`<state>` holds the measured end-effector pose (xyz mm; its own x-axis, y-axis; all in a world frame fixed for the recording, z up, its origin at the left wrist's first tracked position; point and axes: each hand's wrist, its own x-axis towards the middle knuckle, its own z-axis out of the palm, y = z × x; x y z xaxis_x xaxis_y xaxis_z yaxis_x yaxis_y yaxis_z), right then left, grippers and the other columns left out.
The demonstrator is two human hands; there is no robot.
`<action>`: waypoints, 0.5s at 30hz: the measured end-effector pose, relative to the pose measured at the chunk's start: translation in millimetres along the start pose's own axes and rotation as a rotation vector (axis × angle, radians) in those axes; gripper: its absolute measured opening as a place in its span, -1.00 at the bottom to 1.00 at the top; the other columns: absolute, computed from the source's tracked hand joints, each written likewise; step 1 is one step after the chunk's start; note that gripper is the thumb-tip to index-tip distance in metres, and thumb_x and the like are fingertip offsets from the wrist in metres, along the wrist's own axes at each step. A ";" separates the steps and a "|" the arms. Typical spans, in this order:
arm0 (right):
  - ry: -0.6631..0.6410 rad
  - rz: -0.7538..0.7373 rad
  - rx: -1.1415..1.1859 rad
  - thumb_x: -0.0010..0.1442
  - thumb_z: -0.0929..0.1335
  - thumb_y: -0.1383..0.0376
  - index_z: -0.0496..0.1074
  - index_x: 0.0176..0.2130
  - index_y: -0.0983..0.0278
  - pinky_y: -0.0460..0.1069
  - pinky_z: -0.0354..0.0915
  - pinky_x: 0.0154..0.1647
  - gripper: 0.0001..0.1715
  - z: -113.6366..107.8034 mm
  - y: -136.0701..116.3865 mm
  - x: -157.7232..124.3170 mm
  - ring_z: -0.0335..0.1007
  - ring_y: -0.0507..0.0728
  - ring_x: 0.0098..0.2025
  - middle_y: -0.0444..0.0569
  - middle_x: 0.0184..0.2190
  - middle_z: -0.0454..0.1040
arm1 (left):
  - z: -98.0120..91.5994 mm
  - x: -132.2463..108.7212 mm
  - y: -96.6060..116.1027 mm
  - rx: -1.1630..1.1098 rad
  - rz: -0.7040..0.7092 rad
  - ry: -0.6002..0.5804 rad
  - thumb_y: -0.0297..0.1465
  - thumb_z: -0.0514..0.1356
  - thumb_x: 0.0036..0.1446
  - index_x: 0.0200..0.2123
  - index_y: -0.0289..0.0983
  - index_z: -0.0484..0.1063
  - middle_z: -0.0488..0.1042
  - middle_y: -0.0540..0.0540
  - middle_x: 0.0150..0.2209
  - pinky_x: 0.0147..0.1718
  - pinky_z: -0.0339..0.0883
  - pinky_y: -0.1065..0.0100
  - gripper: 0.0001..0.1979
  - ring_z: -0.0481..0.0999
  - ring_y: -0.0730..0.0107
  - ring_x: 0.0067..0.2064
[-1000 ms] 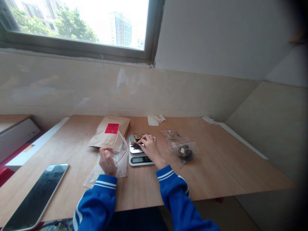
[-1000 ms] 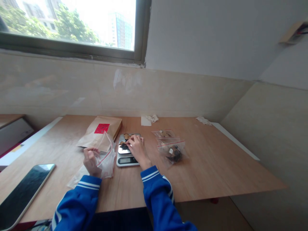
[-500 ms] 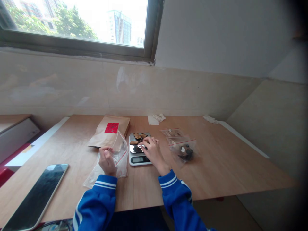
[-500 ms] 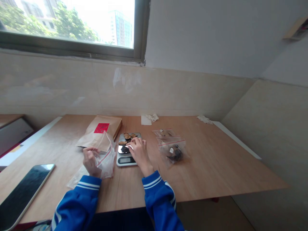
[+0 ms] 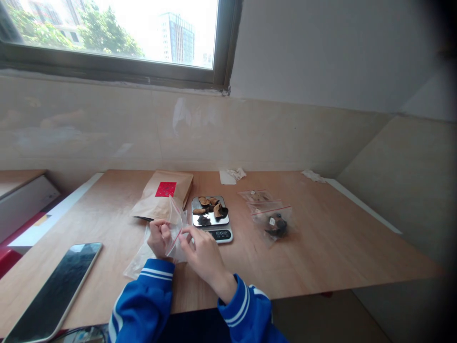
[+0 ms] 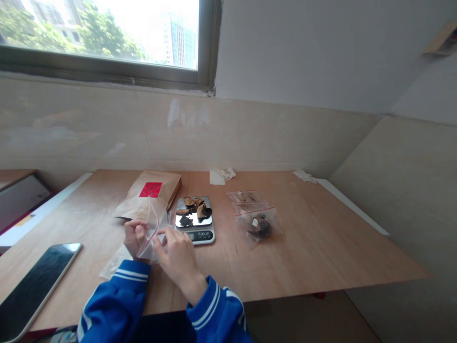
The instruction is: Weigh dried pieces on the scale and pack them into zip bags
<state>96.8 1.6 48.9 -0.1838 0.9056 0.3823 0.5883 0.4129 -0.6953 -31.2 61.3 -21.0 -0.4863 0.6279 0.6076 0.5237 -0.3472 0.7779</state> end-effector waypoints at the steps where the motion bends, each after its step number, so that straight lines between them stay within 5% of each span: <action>1: 0.007 0.016 -0.002 0.29 0.22 0.22 0.38 -0.15 0.23 0.02 0.27 -0.18 -0.78 5.0 -1.2 -2.4 0.43 0.13 -0.29 -0.07 -0.36 0.50 | 0.0 0.4 0.0 0.000 -0.003 0.011 -0.23 -0.03 0.16 -0.37 -0.25 0.26 0.33 0.04 -0.53 -0.54 0.21 0.43 -0.77 0.33 0.47 -0.55; 7: 0.005 0.027 0.073 0.25 0.22 0.26 0.25 0.05 0.28 0.04 0.34 -0.15 -0.63 26.1 -2.6 -19.9 0.44 0.19 -0.18 0.04 -0.21 0.49 | -0.1 1.7 10.0 -0.001 -0.013 0.071 -0.24 -0.02 0.17 -0.43 -0.24 0.22 0.30 0.06 -0.54 -0.55 0.17 0.45 -0.78 0.28 0.50 -0.56; 15: 0.024 0.054 0.079 0.24 0.21 0.34 0.28 0.00 0.27 0.00 0.35 -0.22 -0.68 23.5 3.9 -24.0 0.45 0.16 -0.25 0.00 -0.29 0.49 | -1.9 2.2 8.5 0.041 -0.034 0.075 -0.23 -0.03 0.18 -0.46 -0.23 0.19 0.26 0.08 -0.60 -0.54 0.16 0.44 -0.76 0.24 0.48 -0.57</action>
<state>85.0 -16.2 22.7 -0.1335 0.9245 0.3570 0.5331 0.3706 -0.7605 -29.2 58.4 -12.7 -0.5545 0.5844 0.5925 0.5332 -0.2971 0.7921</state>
